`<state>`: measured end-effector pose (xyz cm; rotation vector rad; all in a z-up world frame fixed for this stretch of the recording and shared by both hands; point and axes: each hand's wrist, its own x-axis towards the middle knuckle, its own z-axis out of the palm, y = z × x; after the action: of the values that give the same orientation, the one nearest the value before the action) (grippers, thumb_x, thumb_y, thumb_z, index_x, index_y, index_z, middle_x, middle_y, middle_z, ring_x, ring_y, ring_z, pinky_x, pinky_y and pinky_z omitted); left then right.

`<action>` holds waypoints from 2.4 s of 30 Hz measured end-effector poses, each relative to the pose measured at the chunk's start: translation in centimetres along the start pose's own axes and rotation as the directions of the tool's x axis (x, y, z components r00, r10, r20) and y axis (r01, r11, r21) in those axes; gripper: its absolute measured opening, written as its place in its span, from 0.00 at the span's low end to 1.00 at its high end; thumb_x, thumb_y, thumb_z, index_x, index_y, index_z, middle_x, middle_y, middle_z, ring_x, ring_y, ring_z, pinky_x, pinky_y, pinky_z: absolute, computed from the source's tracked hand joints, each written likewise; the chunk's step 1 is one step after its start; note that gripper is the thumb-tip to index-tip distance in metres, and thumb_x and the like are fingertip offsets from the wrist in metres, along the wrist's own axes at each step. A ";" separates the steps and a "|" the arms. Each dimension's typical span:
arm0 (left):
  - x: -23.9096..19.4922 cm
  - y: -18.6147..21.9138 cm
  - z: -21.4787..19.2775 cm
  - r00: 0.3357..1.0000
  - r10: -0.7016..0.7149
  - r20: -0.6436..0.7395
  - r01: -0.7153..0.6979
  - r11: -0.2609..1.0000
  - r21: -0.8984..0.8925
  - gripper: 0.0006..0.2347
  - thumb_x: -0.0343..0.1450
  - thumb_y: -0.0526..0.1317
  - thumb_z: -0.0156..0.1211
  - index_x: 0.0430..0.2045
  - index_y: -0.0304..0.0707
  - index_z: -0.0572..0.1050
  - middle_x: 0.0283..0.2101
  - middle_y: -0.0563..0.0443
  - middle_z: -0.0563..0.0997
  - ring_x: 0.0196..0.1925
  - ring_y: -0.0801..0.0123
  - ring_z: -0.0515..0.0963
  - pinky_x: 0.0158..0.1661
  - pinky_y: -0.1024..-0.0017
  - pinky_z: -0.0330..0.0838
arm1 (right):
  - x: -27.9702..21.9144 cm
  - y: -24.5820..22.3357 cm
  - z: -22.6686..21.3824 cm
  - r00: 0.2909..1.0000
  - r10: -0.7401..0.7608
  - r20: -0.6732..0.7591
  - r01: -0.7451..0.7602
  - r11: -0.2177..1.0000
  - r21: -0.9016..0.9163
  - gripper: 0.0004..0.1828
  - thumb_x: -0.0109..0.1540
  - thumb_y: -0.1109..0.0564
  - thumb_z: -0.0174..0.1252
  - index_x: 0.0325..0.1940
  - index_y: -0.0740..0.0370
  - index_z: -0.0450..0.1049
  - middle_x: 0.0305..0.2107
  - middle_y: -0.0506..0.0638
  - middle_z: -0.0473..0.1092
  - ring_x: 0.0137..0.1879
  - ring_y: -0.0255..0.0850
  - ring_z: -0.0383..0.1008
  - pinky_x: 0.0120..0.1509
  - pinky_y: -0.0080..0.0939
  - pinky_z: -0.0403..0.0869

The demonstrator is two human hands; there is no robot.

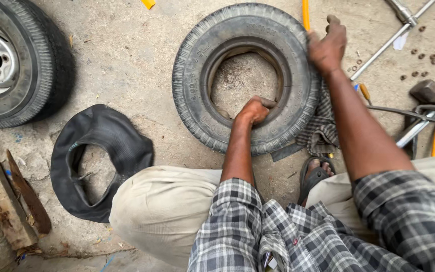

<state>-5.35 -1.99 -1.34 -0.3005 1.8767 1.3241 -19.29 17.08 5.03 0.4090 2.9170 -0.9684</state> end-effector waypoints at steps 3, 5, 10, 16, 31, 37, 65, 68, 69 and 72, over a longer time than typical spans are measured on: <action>-0.2 -0.5 0.6 0.999 0.018 -0.029 -0.020 0.999 -0.048 0.23 0.65 0.21 0.54 0.49 0.49 0.81 0.59 0.52 0.79 0.47 0.75 0.82 0.49 0.74 0.78 | 4.9 2.8 0.5 0.990 0.046 0.132 -0.062 0.991 0.116 0.27 0.63 0.56 0.62 0.66 0.66 0.71 0.55 0.62 0.74 0.58 0.48 0.77 0.63 0.46 0.77; -0.1 -0.6 -0.2 0.998 0.061 -0.022 -0.063 0.991 -0.120 0.24 0.64 0.19 0.54 0.50 0.46 0.81 0.58 0.49 0.81 0.48 0.73 0.85 0.51 0.73 0.77 | 7.3 3.5 2.1 0.973 0.060 0.224 -0.117 0.961 0.250 0.24 0.60 0.59 0.62 0.61 0.65 0.74 0.48 0.60 0.76 0.49 0.45 0.81 0.53 0.40 0.80; 0.1 -1.8 0.6 0.999 0.041 0.021 -0.038 0.991 -0.129 0.21 0.67 0.23 0.56 0.49 0.47 0.82 0.57 0.50 0.82 0.48 0.66 0.83 0.50 0.65 0.77 | 7.2 6.3 2.5 0.948 0.026 0.317 -0.099 0.972 0.214 0.18 0.65 0.61 0.67 0.57 0.72 0.79 0.42 0.61 0.78 0.39 0.46 0.78 0.42 0.45 0.77; -0.1 -1.2 -0.4 0.980 0.133 -0.146 -0.150 0.982 -0.117 0.14 0.63 0.27 0.68 0.42 0.41 0.84 0.48 0.48 0.87 0.48 0.68 0.85 0.52 0.70 0.77 | 6.6 6.6 -3.9 0.967 -0.081 0.242 -0.069 0.829 0.554 0.08 0.69 0.59 0.60 0.52 0.65 0.75 0.32 0.50 0.76 0.34 0.39 0.79 0.39 0.40 0.81; -4.0 9.6 7.9 0.734 0.563 -0.379 -0.525 0.825 0.208 0.30 0.64 0.37 0.69 0.62 0.40 0.67 0.59 0.41 0.75 0.65 0.50 0.70 0.65 0.52 0.65 | -8.3 12.5 -28.6 0.938 -0.056 -0.342 0.345 0.261 0.901 0.17 0.79 0.47 0.53 0.45 0.63 0.68 0.24 0.45 0.54 0.28 0.36 0.53 0.37 0.38 0.57; -2.7 10.5 17.1 0.731 0.656 -0.189 -0.596 0.748 0.291 0.21 0.65 0.39 0.67 0.52 0.35 0.75 0.53 0.34 0.80 0.53 0.44 0.81 0.56 0.55 0.73 | -12.0 8.7 -28.9 0.867 -0.125 -0.483 0.496 0.305 0.813 0.24 0.79 0.42 0.51 0.40 0.65 0.67 0.20 0.45 0.52 0.23 0.36 0.52 0.30 0.39 0.57; -6.9 11.2 12.0 0.814 0.519 -0.261 -0.505 0.854 0.125 0.10 0.77 0.43 0.53 0.47 0.46 0.79 0.36 0.50 0.83 0.36 0.62 0.81 0.40 0.58 0.76 | -16.3 -4.6 -24.8 0.907 -0.357 0.225 0.112 0.717 0.688 0.27 0.63 0.66 0.62 0.66 0.66 0.65 0.46 0.51 0.76 0.53 0.38 0.80 0.61 0.39 0.81; -8.7 11.8 10.4 0.888 0.424 -0.178 -0.398 0.902 0.165 0.11 0.78 0.45 0.53 0.47 0.47 0.81 0.36 0.47 0.85 0.38 0.63 0.83 0.42 0.58 0.76 | -16.1 -6.2 -22.9 0.900 -0.359 0.248 0.138 0.774 0.618 0.31 0.64 0.68 0.63 0.70 0.68 0.61 0.43 0.56 0.77 0.51 0.43 0.82 0.58 0.40 0.82; -9.2 11.8 10.0 0.920 0.370 -0.130 -0.342 0.919 0.194 0.11 0.79 0.46 0.52 0.47 0.48 0.81 0.37 0.45 0.86 0.39 0.62 0.83 0.43 0.58 0.77 | -15.9 -6.4 -22.1 0.916 -0.316 0.248 0.142 0.832 0.536 0.32 0.62 0.67 0.62 0.69 0.67 0.61 0.41 0.55 0.77 0.49 0.42 0.82 0.55 0.38 0.82; -8.5 10.8 6.6 0.918 0.366 -0.151 -0.373 0.928 -0.020 0.13 0.71 0.44 0.59 0.50 0.53 0.79 0.52 0.53 0.82 0.47 0.65 0.83 0.48 0.59 0.76 | -15.4 -6.1 -20.1 0.898 -0.396 0.192 0.234 0.799 0.554 0.27 0.66 0.70 0.62 0.68 0.73 0.63 0.43 0.58 0.77 0.50 0.43 0.81 0.58 0.39 0.82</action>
<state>-3.14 6.25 11.29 -0.0660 2.0981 1.6383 -5.18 20.73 26.62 -0.2288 2.4503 -1.7081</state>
